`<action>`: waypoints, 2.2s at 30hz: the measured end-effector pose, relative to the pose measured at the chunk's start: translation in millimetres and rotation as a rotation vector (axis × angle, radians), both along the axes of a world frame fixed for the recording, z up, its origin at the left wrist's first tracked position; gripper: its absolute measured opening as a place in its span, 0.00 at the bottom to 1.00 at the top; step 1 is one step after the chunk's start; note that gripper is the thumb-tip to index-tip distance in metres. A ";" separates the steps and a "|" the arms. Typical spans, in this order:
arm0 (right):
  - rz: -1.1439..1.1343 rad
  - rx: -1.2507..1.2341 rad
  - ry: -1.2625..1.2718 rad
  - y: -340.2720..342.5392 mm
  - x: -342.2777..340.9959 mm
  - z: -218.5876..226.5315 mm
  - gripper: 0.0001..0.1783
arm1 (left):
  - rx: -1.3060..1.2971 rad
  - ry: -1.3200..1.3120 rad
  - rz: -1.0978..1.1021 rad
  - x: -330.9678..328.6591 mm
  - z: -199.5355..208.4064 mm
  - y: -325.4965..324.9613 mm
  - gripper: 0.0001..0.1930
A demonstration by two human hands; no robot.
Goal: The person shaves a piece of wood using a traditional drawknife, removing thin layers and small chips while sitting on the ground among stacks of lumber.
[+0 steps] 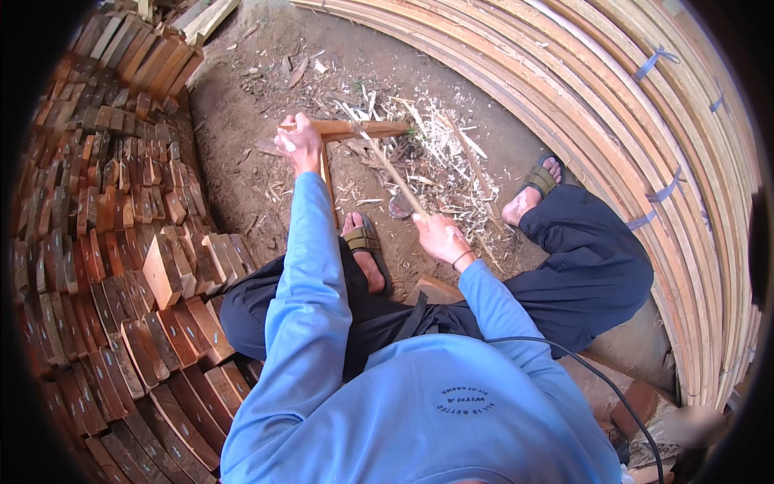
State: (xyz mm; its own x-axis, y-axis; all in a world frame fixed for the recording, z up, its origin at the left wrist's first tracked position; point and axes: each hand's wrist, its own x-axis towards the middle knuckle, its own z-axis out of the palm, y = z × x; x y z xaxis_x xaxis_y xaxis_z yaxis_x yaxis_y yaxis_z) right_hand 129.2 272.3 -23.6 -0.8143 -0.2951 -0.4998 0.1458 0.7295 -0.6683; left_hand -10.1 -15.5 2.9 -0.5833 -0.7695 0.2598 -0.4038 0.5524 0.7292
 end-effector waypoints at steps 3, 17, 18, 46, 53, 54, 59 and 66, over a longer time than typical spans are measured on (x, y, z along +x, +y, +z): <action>0.016 0.018 0.119 6.2 -5.3 11.3 0.29 | 0.007 0.002 0.010 -8.7 4.1 -3.3 0.21; -0.009 -0.058 0.173 7.7 8.0 -1.4 0.33 | 0.055 -0.077 -0.021 -9.3 10.3 14.1 0.25; -0.014 -0.025 0.136 7.4 14.7 -0.8 0.33 | 0.001 -0.068 -0.003 -8.0 7.3 13.6 0.24; -0.364 -0.378 0.206 5.2 -15.3 66.5 0.29 | 0.023 -0.112 -0.066 -6.8 7.8 6.8 0.23; -0.123 -0.029 0.378 3.2 -1.4 7.1 0.33 | 0.073 -0.134 -0.086 -10.1 12.8 4.3 0.23; -0.224 -0.096 0.357 0.9 -9.2 36.9 0.32 | 0.089 -0.152 -0.088 -0.6 11.5 4.6 0.23; -0.136 -0.203 0.343 -6.1 0.7 20.5 0.33 | -0.029 -0.062 -0.021 -10.8 -4.1 -3.7 0.20; -0.007 -0.014 0.021 0.2 8.5 23.3 0.32 | -0.010 -0.119 -0.116 -2.1 14.4 12.8 0.22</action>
State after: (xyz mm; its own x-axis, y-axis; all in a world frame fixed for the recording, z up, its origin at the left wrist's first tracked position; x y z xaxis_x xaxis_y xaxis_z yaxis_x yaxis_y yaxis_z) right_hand 137.7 272.5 -0.3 -0.8268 -0.2963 -0.4781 0.1366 0.7187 -0.6817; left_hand -12.2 -2.7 17.2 -0.6955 -0.6927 0.1910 -0.4200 0.6076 0.6741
